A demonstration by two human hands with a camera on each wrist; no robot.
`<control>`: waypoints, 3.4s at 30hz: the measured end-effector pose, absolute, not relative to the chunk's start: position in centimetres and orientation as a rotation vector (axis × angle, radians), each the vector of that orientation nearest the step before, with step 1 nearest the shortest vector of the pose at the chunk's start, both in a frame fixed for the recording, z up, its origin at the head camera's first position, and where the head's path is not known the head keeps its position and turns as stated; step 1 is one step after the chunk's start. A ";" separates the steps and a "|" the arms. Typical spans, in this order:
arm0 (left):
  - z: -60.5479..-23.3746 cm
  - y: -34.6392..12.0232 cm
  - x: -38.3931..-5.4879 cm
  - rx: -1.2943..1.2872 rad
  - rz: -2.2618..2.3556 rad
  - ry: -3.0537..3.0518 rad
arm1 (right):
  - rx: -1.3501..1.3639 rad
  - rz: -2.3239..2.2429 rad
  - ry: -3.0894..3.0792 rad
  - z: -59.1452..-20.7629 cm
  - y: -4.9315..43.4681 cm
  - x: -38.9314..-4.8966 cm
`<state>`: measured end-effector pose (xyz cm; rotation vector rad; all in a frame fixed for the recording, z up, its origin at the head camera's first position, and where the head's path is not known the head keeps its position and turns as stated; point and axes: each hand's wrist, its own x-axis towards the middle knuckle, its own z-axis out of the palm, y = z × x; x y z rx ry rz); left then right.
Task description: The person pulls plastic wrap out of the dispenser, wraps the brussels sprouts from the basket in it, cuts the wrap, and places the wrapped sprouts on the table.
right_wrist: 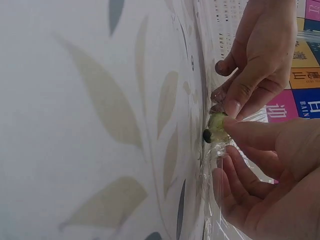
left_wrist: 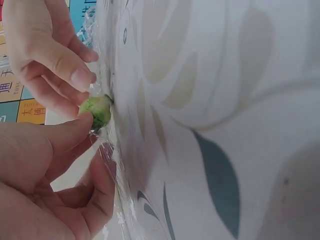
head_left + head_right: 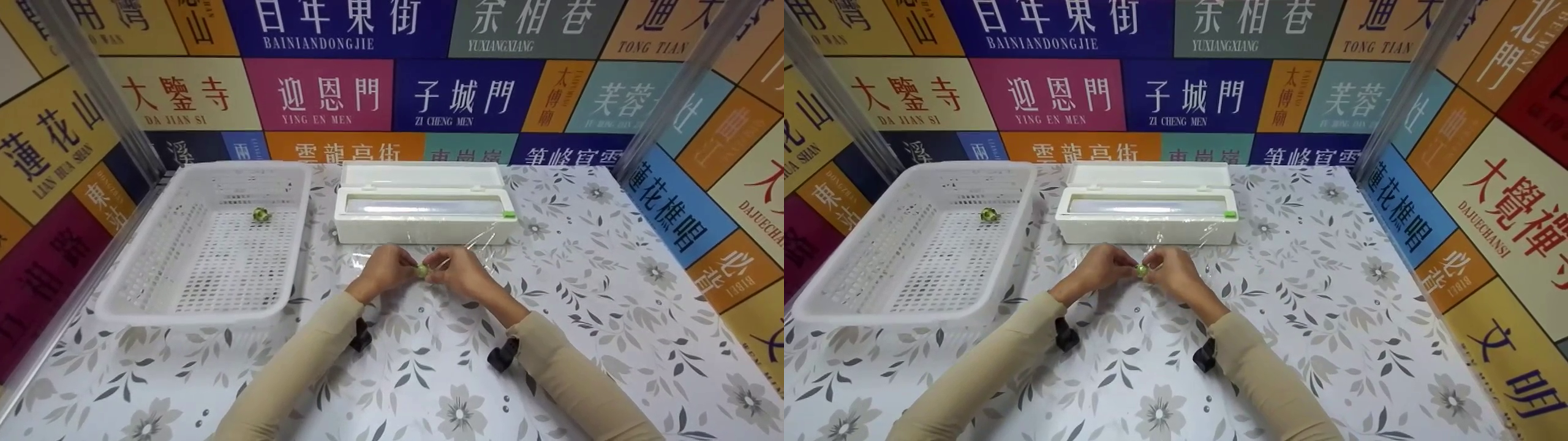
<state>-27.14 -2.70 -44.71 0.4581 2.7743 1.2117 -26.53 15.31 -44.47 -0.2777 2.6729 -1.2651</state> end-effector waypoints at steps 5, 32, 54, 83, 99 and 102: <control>-44.5 -2.8 -27.4 0.289 1.322 2.714 | -0.287 -1.242 2.686 -44.7 15.1 -26.9; -43.5 -2.1 -28.2 0.172 1.387 2.718 | -0.222 -1.259 2.693 -44.7 15.6 -28.3; -44.7 -2.5 -29.4 0.307 1.304 2.784 | -0.036 -1.374 2.557 -44.7 14.8 -28.9; -45.1 -2.1 -29.5 0.168 1.331 2.866 | 0.024 -1.133 2.809 -44.4 14.3 -29.5; -45.2 -1.3 -29.4 0.083 1.245 2.942 | 0.030 -1.160 2.879 -44.5 14.4 -29.7; -45.0 -1.3 -29.4 0.085 1.220 2.959 | 0.011 -1.194 2.871 -44.5 14.5 -29.6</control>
